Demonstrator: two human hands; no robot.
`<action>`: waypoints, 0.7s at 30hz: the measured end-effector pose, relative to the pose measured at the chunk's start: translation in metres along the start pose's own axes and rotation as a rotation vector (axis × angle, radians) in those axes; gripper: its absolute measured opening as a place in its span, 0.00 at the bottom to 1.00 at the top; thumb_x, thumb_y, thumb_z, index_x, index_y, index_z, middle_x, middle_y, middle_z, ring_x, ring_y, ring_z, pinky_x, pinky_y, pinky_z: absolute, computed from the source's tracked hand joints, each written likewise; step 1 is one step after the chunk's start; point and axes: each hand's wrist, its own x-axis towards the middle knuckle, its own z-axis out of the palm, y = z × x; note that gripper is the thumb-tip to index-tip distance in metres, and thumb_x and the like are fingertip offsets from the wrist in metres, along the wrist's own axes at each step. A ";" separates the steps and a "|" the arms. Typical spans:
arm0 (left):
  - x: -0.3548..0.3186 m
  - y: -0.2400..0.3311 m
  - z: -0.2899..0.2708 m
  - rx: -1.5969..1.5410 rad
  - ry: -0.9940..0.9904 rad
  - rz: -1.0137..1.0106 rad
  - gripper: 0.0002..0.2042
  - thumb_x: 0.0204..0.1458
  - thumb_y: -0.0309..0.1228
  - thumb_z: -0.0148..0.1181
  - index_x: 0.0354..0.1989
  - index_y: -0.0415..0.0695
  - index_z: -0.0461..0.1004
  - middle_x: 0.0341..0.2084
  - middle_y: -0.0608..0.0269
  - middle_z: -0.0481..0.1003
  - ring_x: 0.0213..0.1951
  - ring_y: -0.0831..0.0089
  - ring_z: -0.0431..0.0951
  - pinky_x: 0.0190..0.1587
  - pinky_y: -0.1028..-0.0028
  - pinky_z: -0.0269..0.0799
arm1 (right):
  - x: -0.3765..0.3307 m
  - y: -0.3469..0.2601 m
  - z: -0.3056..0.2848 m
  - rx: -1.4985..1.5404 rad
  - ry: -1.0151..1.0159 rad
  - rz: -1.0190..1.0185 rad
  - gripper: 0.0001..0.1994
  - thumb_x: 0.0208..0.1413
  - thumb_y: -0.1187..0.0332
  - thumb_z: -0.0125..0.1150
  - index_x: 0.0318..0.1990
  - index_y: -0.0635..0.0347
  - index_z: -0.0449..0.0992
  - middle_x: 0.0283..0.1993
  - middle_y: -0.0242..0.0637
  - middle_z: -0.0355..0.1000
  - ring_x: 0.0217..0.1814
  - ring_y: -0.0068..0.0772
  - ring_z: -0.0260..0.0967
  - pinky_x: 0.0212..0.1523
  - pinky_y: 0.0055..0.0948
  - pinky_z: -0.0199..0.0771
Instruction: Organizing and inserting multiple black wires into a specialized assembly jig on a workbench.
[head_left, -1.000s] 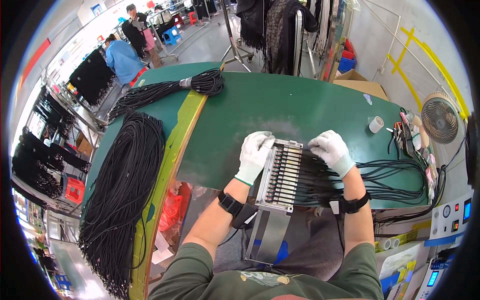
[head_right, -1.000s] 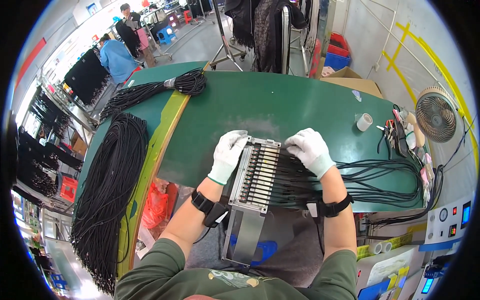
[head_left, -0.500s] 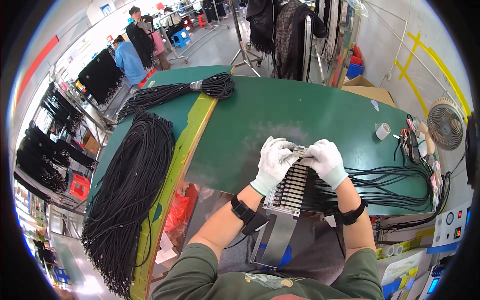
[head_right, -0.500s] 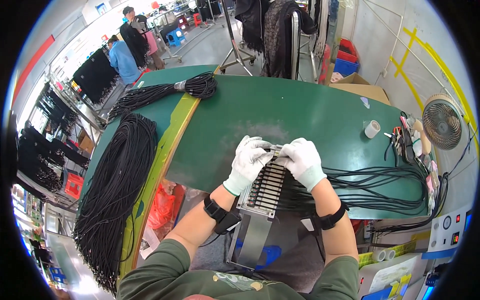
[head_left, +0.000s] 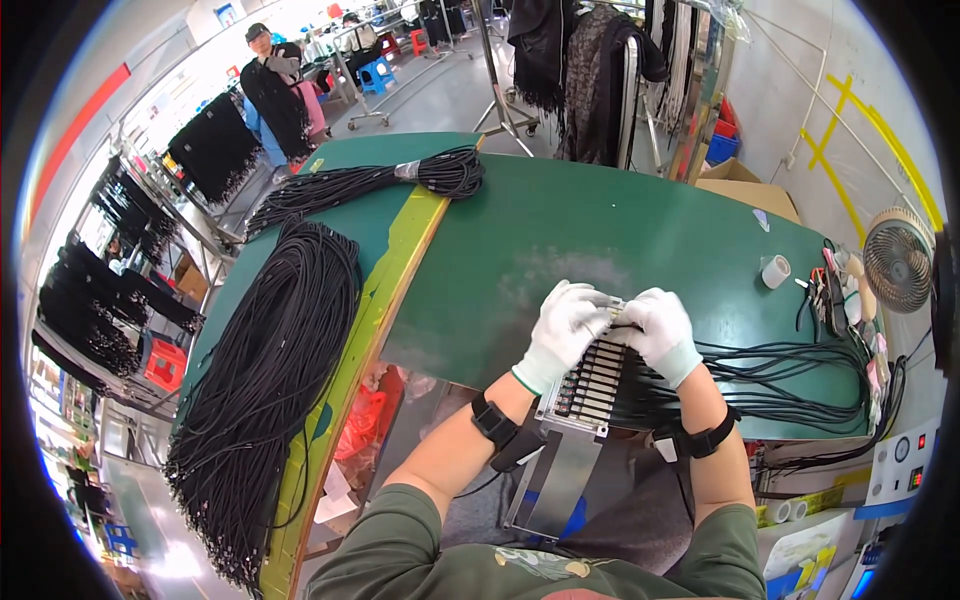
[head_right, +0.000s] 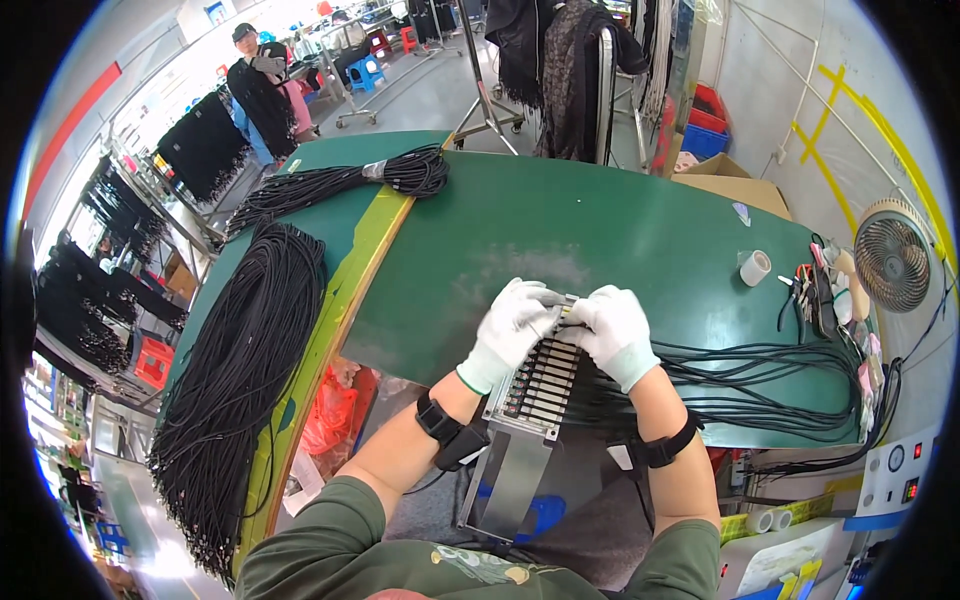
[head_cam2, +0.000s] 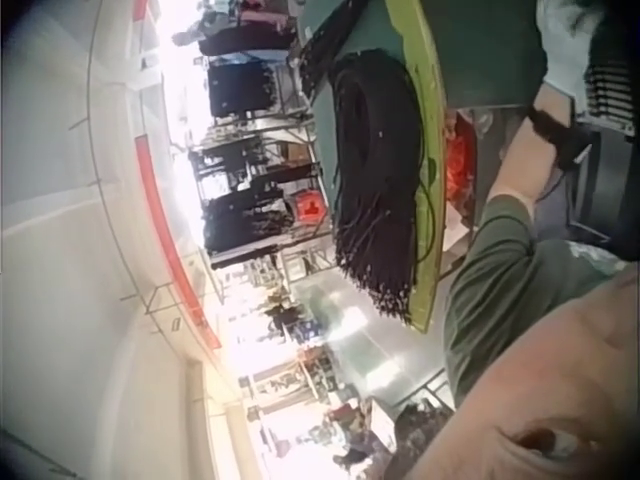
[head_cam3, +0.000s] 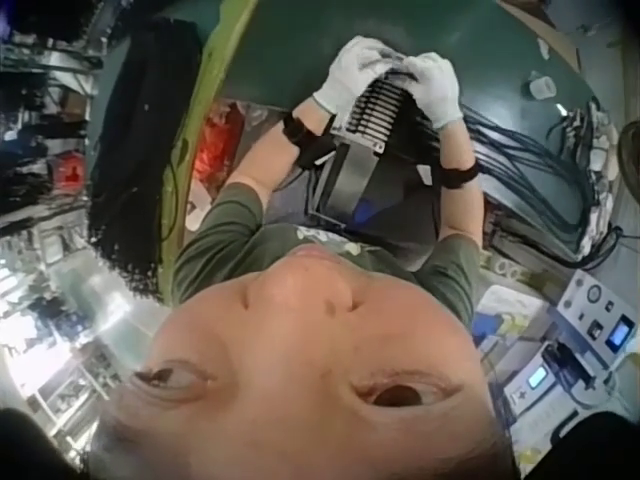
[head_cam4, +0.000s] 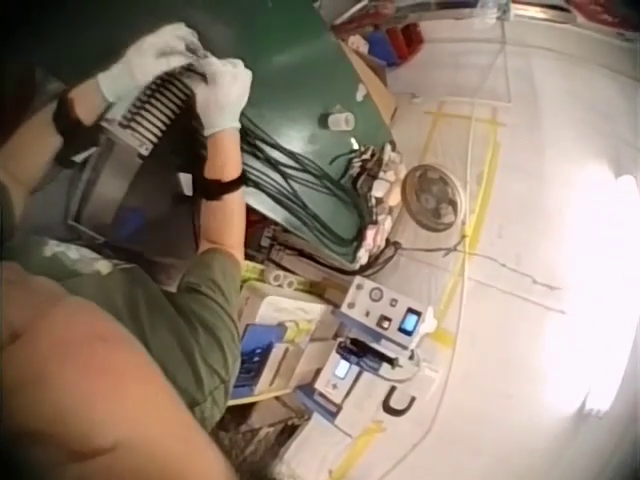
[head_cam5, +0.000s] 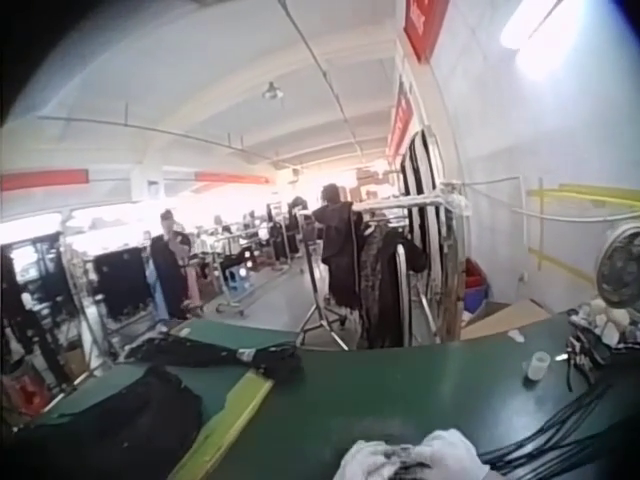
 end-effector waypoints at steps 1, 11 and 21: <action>-0.004 -0.006 -0.002 0.006 0.003 -0.001 0.07 0.56 0.30 0.62 0.38 0.40 0.81 0.43 0.58 0.78 0.46 0.61 0.76 0.52 0.66 0.71 | 0.000 0.002 -0.001 -0.152 0.076 -0.149 0.08 0.48 0.63 0.69 0.30 0.58 0.81 0.29 0.40 0.77 0.38 0.44 0.73 0.41 0.41 0.73; -0.011 -0.030 -0.009 -0.167 0.135 -0.444 0.13 0.61 0.32 0.59 0.47 0.35 0.78 0.43 0.57 0.79 0.46 0.71 0.78 0.51 0.74 0.72 | -0.011 0.019 0.002 0.162 0.102 0.066 0.04 0.49 0.69 0.66 0.31 0.58 0.80 0.31 0.38 0.76 0.37 0.43 0.71 0.41 0.39 0.71; -0.008 -0.027 -0.012 0.282 0.054 -0.255 0.11 0.56 0.34 0.62 0.42 0.42 0.82 0.44 0.54 0.80 0.46 0.61 0.79 0.56 0.67 0.69 | -0.007 0.047 0.007 -0.229 0.087 -0.061 0.04 0.47 0.65 0.67 0.31 0.51 0.81 0.31 0.30 0.76 0.41 0.40 0.71 0.45 0.37 0.69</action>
